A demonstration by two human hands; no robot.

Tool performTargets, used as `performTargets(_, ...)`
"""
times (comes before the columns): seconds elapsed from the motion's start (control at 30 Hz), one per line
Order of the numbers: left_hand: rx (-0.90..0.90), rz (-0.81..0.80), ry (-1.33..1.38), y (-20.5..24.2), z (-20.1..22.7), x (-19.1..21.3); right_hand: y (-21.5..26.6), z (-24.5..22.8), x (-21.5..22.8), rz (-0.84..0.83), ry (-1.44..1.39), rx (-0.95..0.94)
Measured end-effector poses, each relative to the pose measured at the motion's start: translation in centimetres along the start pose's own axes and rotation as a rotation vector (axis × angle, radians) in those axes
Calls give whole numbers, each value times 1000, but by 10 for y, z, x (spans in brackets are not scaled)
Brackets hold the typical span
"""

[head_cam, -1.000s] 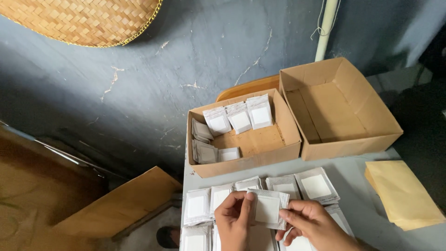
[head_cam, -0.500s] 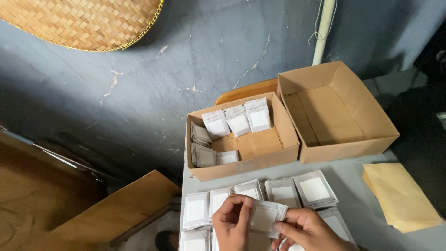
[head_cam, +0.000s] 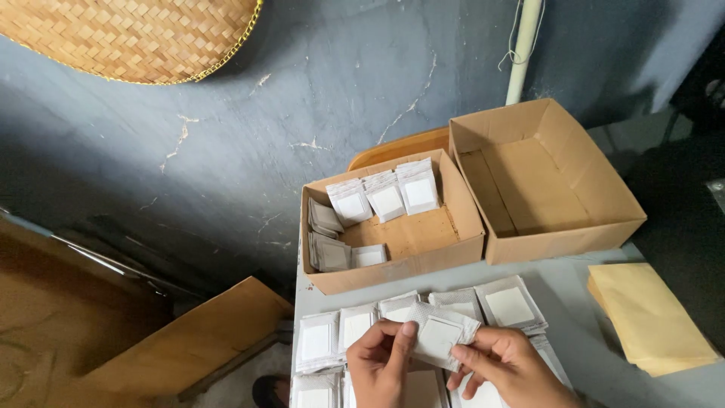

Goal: Sorting and arranging small white packets from a box onto a table surface

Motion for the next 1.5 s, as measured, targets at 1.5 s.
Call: performTargets(1.5, -275, 37, -98, 10, 40, -4, -6, 15, -3, -71, -65, -7)
Point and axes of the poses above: each hand's wrist, its own y-axis away from the middle knuckle, its own x-axis out of the back of the hand, z = x × y, the point moved 9 cm from there along -y, towards the middle knuckle, and after that the axes turned 10 degrees about z, right-handed, at the moved point
